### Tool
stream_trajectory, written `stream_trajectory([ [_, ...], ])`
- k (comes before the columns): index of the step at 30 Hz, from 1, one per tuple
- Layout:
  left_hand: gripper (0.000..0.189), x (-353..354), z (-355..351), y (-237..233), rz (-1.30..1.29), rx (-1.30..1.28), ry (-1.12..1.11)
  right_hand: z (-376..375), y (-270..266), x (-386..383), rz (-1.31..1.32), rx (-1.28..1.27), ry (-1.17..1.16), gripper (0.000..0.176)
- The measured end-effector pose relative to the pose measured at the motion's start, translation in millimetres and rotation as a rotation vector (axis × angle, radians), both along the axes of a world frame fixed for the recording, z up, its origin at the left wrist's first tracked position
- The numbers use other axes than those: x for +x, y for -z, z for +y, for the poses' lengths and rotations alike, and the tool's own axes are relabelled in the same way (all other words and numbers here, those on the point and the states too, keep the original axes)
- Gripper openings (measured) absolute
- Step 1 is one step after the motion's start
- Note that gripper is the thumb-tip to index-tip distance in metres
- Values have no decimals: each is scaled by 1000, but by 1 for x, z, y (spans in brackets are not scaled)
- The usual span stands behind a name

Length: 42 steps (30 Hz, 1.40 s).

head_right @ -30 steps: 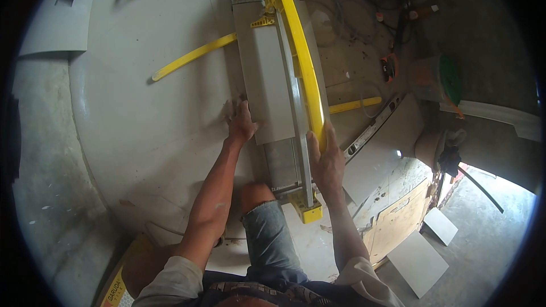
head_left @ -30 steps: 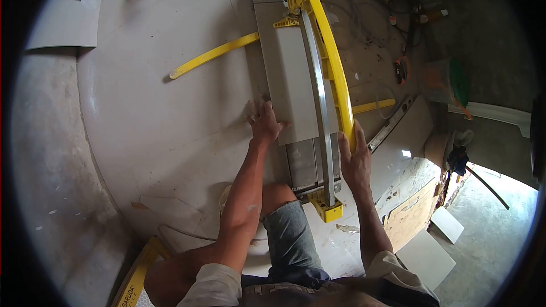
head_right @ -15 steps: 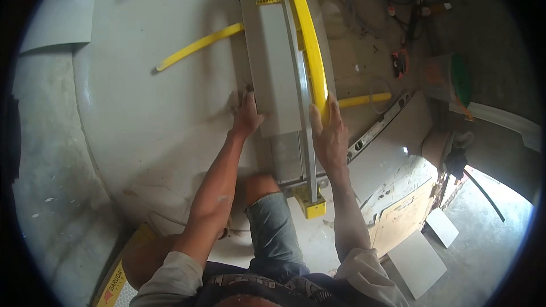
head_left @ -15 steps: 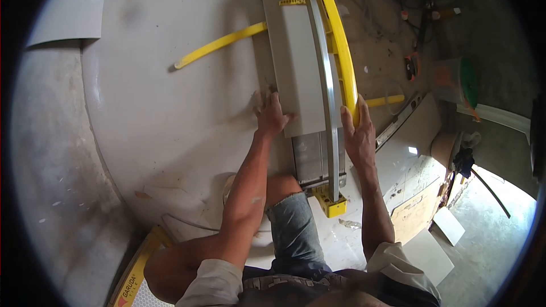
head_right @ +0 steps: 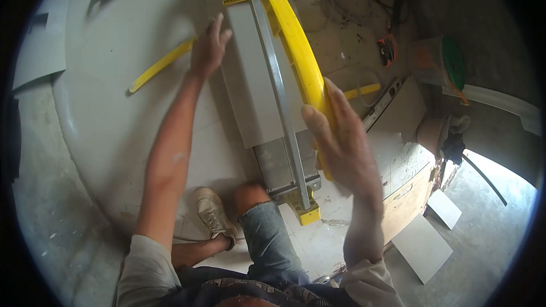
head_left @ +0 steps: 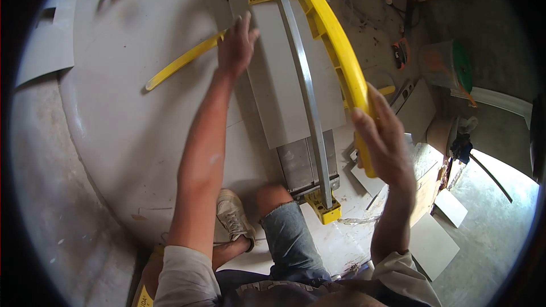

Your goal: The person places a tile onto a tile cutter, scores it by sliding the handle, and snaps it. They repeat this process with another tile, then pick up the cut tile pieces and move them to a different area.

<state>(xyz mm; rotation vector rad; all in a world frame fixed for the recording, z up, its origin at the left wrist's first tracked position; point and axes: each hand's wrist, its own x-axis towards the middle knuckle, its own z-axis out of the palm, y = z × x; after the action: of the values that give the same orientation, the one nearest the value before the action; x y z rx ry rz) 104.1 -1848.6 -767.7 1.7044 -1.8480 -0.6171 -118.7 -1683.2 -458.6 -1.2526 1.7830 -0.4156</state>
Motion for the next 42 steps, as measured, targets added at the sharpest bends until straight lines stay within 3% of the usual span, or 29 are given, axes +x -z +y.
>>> stream_trajectory([
  [2,63,1,-45,0,109,-178,-131,-11,-12,-2,-205,-7,83,75],
  [5,63,2,-82,-24,190,89,-152,-23,-23,-4,-332,87,140,76],
  [8,62,1,-100,-5,164,147,-70,-32,-20,3,-390,34,247,76],
  [15,56,3,-110,-6,348,256,-188,-37,-19,11,-395,26,328,76],
  [21,44,15,-130,20,414,264,-66,-36,-16,12,-467,-26,346,72],
  [27,40,23,-148,67,-167,-78,-232,-55,-39,-1,-876,73,352,70],
  [30,42,21,-160,66,-245,-27,-287,-61,-40,-12,-902,156,229,69],
  [33,41,30,-168,87,-195,-38,-282,-58,-36,-7,-912,100,290,68],
  [34,41,32,-167,89,-167,-35,-264,-56,-34,-1,-923,58,339,68],
  [37,40,19,-128,41,-139,-100,-236,-57,-30,3,-884,23,349,66],
  [39,33,14,-97,38,160,-140,-306,-53,-29,3,-820,29,337,65],
  [42,31,-3,-11,24,177,-172,-387,-53,-37,2,-752,77,313,67],
])
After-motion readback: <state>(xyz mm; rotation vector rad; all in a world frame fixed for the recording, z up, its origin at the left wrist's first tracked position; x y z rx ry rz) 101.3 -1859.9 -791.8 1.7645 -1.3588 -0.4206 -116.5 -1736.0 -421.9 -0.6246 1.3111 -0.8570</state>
